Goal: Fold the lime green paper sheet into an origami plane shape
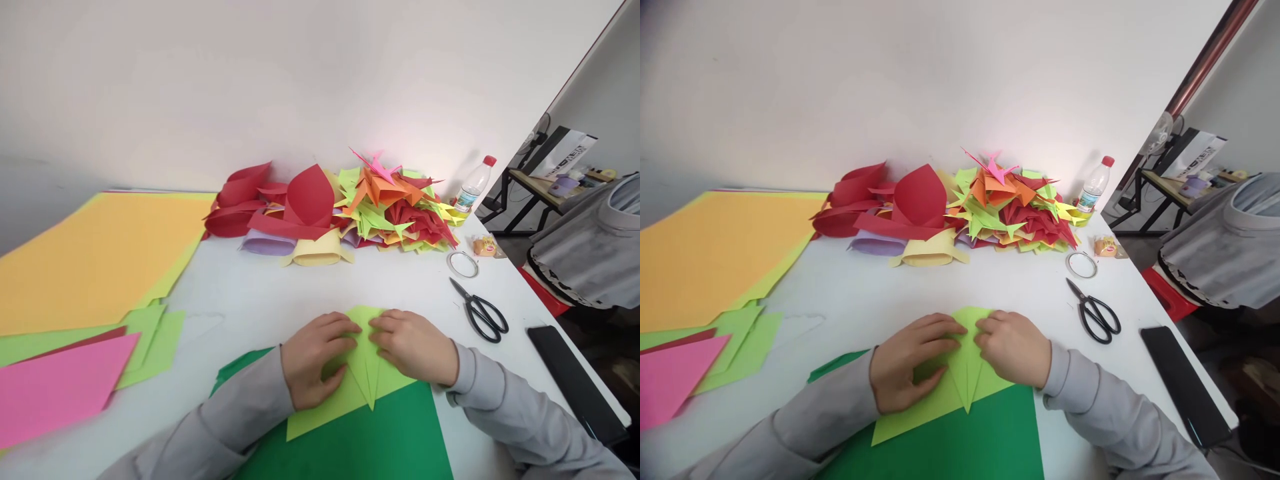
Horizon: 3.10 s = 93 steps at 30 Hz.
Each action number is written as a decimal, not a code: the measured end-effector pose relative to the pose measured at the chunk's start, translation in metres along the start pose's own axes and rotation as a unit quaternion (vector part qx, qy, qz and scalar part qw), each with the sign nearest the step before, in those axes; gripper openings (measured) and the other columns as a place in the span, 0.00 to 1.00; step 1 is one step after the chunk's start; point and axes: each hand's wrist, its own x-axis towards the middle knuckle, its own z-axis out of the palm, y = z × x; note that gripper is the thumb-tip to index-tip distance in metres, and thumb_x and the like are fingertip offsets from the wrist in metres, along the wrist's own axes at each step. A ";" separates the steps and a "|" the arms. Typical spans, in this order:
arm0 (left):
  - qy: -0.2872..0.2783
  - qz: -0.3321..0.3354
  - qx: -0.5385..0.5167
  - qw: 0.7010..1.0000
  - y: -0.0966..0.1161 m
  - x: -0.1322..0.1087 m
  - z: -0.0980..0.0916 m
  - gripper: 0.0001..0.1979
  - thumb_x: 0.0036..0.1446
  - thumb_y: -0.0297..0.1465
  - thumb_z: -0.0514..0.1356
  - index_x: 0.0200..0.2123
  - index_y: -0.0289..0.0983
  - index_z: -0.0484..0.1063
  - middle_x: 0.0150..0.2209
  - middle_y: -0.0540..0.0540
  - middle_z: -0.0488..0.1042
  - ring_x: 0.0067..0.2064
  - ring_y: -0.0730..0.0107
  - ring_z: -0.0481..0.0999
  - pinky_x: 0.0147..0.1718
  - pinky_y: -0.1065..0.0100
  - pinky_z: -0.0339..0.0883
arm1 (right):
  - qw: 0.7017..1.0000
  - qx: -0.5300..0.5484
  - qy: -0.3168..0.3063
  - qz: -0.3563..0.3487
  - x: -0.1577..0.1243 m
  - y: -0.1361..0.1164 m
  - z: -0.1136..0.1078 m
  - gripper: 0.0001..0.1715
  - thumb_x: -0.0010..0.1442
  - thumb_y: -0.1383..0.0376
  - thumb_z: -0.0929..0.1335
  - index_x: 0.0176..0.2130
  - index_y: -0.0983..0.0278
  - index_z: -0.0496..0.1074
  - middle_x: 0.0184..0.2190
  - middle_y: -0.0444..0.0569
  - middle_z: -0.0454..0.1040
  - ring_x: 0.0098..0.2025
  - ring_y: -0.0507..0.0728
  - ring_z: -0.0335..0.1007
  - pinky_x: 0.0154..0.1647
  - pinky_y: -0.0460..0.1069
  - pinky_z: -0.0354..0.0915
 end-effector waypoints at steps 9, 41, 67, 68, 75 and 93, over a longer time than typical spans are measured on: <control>-0.007 0.097 0.173 0.980 -0.001 -0.003 -0.004 0.11 0.59 0.23 0.51 0.38 0.32 0.73 0.40 0.39 0.79 0.44 0.60 0.76 0.42 0.62 0.75 | 0.998 0.013 0.008 -0.063 -0.001 0.014 0.001 0.09 0.61 0.66 0.67 0.40 0.68 0.76 0.51 0.53 0.74 0.47 0.58 0.70 0.52 0.52 0.64; 0.085 -0.265 0.038 0.960 0.001 0.005 0.000 0.13 0.59 0.32 0.53 0.29 0.38 0.77 0.20 0.50 0.71 0.23 0.72 0.70 0.23 0.72 0.63 | 0.912 0.313 0.175 0.198 0.006 0.012 0.020 0.04 0.56 0.68 0.70 0.29 0.62 0.73 0.25 0.44 0.74 0.32 0.54 0.67 0.34 0.47 0.63; 0.014 -0.416 -0.024 0.909 -0.003 0.023 -0.011 0.14 0.51 0.40 0.55 0.29 0.41 0.78 0.26 0.51 0.80 0.25 0.66 0.75 0.30 0.66 0.66 | 0.943 0.212 0.104 0.234 0.021 0.030 0.015 0.10 0.62 0.61 0.66 0.31 0.62 0.70 0.21 0.40 0.69 0.24 0.49 0.62 0.27 0.45 0.51; 0.012 -0.420 -0.017 0.907 -0.003 0.025 -0.011 0.14 0.51 0.40 0.54 0.28 0.41 0.78 0.26 0.51 0.80 0.26 0.66 0.75 0.30 0.66 0.66 | 0.939 0.236 0.091 0.234 0.021 0.032 0.013 0.10 0.61 0.60 0.67 0.31 0.63 0.71 0.21 0.40 0.69 0.24 0.49 0.62 0.27 0.45 0.51; 0.029 -0.442 -0.012 0.896 -0.001 0.025 -0.007 0.14 0.51 0.41 0.54 0.29 0.41 0.77 0.25 0.51 0.79 0.25 0.66 0.75 0.30 0.66 0.68 | 0.920 0.310 0.082 0.223 0.022 0.041 0.010 0.09 0.58 0.62 0.71 0.28 0.64 0.71 0.21 0.38 0.70 0.24 0.48 0.62 0.27 0.44 0.50; 0.071 -0.440 -0.088 0.891 -0.009 0.017 -0.006 0.16 0.50 0.45 0.57 0.30 0.41 0.80 0.32 0.49 0.82 0.33 0.62 0.79 0.36 0.63 0.72 | 0.942 0.249 0.101 0.200 0.023 0.044 0.015 0.07 0.59 0.62 0.69 0.30 0.62 0.70 0.21 0.38 0.68 0.23 0.48 0.60 0.27 0.44 0.49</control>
